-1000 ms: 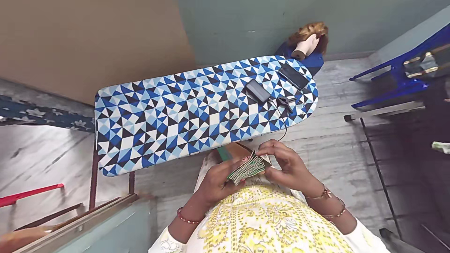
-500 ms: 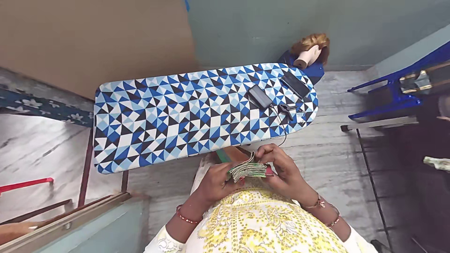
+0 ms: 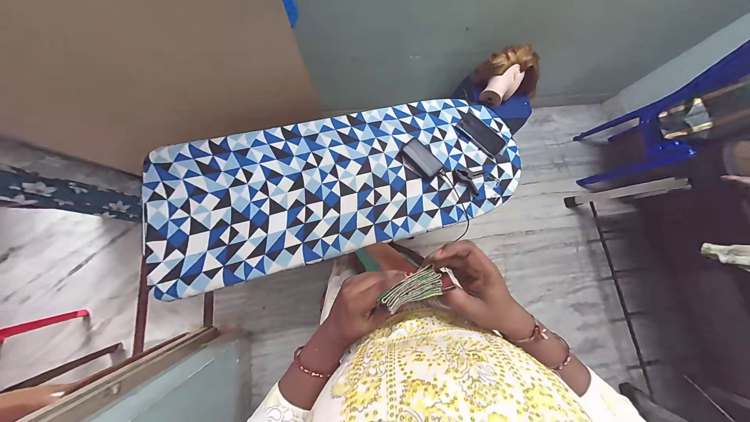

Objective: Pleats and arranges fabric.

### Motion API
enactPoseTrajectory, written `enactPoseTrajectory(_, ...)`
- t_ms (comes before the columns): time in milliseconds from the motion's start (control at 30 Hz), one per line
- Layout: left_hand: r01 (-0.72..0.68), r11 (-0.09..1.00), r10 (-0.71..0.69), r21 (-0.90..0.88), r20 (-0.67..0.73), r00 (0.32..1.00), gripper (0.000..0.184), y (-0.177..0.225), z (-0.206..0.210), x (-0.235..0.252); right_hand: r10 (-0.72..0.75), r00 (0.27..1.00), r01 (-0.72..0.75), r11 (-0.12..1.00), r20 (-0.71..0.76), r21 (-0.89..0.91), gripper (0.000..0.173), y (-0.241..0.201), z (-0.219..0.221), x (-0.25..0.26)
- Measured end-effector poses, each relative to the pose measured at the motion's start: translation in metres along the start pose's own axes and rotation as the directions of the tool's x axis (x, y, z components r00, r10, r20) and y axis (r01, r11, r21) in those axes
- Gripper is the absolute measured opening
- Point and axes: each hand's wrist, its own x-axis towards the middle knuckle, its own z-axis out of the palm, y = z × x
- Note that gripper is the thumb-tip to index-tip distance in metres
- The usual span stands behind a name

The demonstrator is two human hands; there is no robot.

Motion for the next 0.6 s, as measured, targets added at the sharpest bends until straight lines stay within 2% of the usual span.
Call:
enactPoseTrajectory(67,-0.014,0.999,0.014,0.031,-0.002,1.0,0.027,0.001,0.002,0.002,0.032,0.999,-0.031,0.998,-0.008,0.061,0.047,-0.001,-0.001,-0.001)
enactPoseTrajectory(133,-0.026,0.998,0.027,0.06,-0.007,1.0,0.028,0.002,0.004,0.003,0.063,0.998,-0.06,0.99,-0.016,0.13,0.052,-0.001,-0.002,-0.001)
enactPoseTrajectory(267,-0.048,0.992,0.051,0.119,-0.016,0.999,0.025,0.006,0.005,0.006,0.069,0.997,-0.058,0.976,-0.043,0.208,0.049,0.002,-0.002,-0.002)
enactPoseTrajectory(433,-0.023,0.991,0.028,0.134,-0.04,0.999,0.027,0.011,0.009,0.007,0.036,0.999,-0.029,0.983,-0.033,0.183,0.045,0.002,-0.004,0.0)
enactPoseTrajectory(600,0.056,0.997,-0.055,0.05,-0.024,0.998,0.027,0.014,0.01,0.006,-0.025,0.999,0.03,0.987,-0.032,0.156,0.042,0.004,-0.008,0.004)
